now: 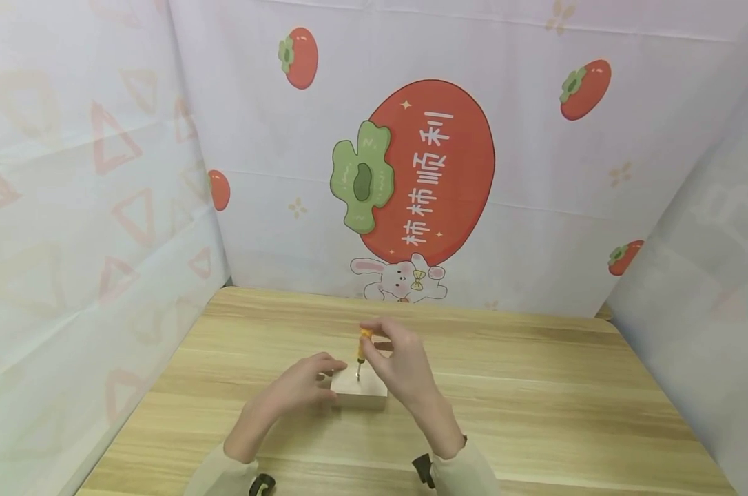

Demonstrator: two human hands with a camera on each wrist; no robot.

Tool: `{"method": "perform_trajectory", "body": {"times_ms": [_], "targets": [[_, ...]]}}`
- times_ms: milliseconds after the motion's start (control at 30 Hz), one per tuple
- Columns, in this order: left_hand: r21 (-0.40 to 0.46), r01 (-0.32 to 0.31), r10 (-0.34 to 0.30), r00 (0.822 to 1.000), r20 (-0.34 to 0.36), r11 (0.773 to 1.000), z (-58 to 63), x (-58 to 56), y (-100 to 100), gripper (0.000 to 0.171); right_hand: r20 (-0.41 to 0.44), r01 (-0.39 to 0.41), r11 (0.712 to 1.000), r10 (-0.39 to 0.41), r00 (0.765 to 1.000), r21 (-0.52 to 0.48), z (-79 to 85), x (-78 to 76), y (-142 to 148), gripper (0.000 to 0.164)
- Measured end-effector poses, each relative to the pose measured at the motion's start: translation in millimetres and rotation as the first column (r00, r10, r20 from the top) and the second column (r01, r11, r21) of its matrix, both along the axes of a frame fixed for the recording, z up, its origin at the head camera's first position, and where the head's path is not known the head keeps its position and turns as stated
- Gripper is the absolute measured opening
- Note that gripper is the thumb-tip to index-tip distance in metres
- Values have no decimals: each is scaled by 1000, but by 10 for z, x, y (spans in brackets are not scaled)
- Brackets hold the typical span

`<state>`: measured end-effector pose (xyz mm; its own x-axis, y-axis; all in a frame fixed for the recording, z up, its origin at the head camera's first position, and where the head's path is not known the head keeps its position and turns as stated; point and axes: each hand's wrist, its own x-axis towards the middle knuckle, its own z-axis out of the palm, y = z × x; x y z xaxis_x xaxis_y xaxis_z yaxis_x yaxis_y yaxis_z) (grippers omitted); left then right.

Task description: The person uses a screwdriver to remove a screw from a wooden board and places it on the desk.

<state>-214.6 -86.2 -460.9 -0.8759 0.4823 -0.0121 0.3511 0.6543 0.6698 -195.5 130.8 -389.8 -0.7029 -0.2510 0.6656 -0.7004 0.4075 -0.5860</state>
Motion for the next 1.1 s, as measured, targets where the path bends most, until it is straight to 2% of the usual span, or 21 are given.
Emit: {"method": "perform_trajectory", "body": {"times_ms": [167, 300, 400, 467, 567, 667, 833, 933, 1100], "targets": [[-3, 4, -4, 1000, -3, 1000, 8, 6, -8, 53, -67, 61, 998, -59, 996, 14, -13, 21, -29, 26], [-6, 4, -4, 1000, 3, 1000, 8, 7, -6, 53, -78, 55, 998, -55, 995, 2, -11, 16, -29, 26], [-4, 4, -4, 1000, 0, 1000, 7, 6, -9, 53, -61, 11, 1000, -12, 998, -12, 21, 4, -17, 24], [-4, 7, -7, 1000, -6, 1000, 7, 3, -11, 53, -42, -55, 998, 55, 998, -11, 31, -20, 19, 23], [-4, 10, -10, 1000, -14, 1000, 1, -5, -11, 53, 7, -157, 988, 157, 988, -10, 31, -57, 90, 23], [-5, 10, -10, 1000, -14, 1000, -3, -11, -11, 53, 46, -208, 978, 209, 977, -22, -5, -98, 149, 24], [-12, 11, -11, 1000, -14, 1000, 7, -19, -6, 52, 76, -134, 989, 138, 987, -59, -11, -58, 89, 25], [-10, 14, -14, 1000, -15, 1000, 21, -21, 0, 52, 59, -91, 993, 96, 994, -75, -27, -21, 29, 25], [-1, 12, -12, 1000, -4, 1000, 35, -9, 1, 53, 21, -5, 1000, 5, 1000, -19, -90, 16, -38, 22]]}}
